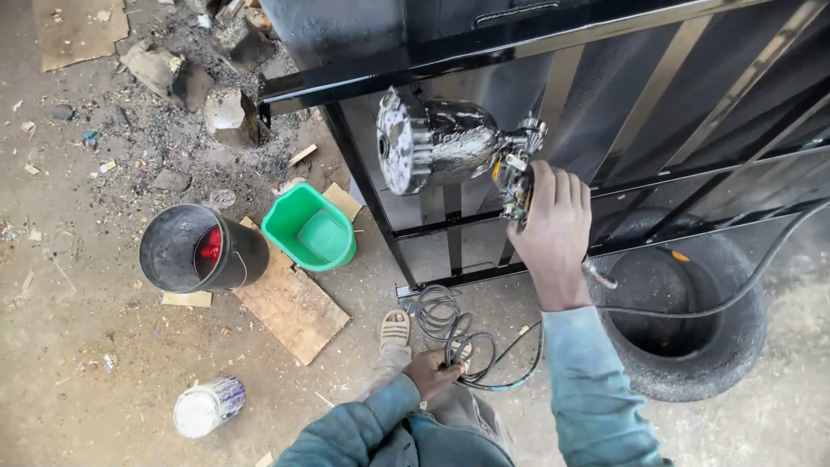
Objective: Spray painting a metal gate with black paint using a pneumatic spray gun
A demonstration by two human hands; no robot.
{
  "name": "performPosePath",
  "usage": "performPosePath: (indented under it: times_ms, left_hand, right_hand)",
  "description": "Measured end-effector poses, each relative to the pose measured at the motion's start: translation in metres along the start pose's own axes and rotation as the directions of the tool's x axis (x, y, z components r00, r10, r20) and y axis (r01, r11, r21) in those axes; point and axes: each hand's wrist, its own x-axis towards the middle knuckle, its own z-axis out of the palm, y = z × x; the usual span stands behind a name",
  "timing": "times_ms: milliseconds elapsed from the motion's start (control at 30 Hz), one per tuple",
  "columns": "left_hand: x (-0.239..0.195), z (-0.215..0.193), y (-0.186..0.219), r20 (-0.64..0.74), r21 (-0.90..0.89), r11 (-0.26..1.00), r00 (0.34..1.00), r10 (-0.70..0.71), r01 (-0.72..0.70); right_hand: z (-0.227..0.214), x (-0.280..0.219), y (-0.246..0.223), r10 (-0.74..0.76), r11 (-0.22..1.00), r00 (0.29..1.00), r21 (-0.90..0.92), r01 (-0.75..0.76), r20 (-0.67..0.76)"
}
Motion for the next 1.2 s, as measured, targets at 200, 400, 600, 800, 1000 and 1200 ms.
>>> performPosePath:
  times_ms: [200,400,600,800,1000,1200]
  left_hand:
    - [0.006,-0.036,0.016,0.06,0.008,1.0,0.998,-0.023,0.022]
    - [0.006,-0.079,0.027,0.196,-0.029,1.0,0.981,-0.002,0.008]
    - [0.007,-0.099,0.019,0.245,-0.101,0.994,0.967,0.072,-0.048]
    - [-0.009,-0.121,0.043,0.256,-0.106,0.99,0.959,0.118,-0.094]
    - [-0.004,-0.109,-0.002,0.357,-0.233,0.972,0.929,0.094,-0.009]
    - [-0.012,-0.118,0.013,0.274,-0.129,0.987,0.954,0.124,-0.092]
  right_hand:
    - [0.023,0.0,0.005,0.042,0.997,0.999,-0.061,-0.041,0.014]
    - [0.048,-0.02,0.009,0.051,0.996,0.998,-0.077,-0.049,0.025]
    - [0.068,-0.043,0.004,0.036,0.999,0.999,-0.038,-0.035,0.019]
    - [0.089,-0.068,-0.004,0.08,0.995,0.993,-0.064,-0.075,0.081]
    - [0.106,-0.09,-0.009,0.158,0.987,0.967,-0.067,-0.147,0.202]
    - [0.131,-0.115,-0.008,0.217,0.975,0.931,-0.113,-0.192,0.293]
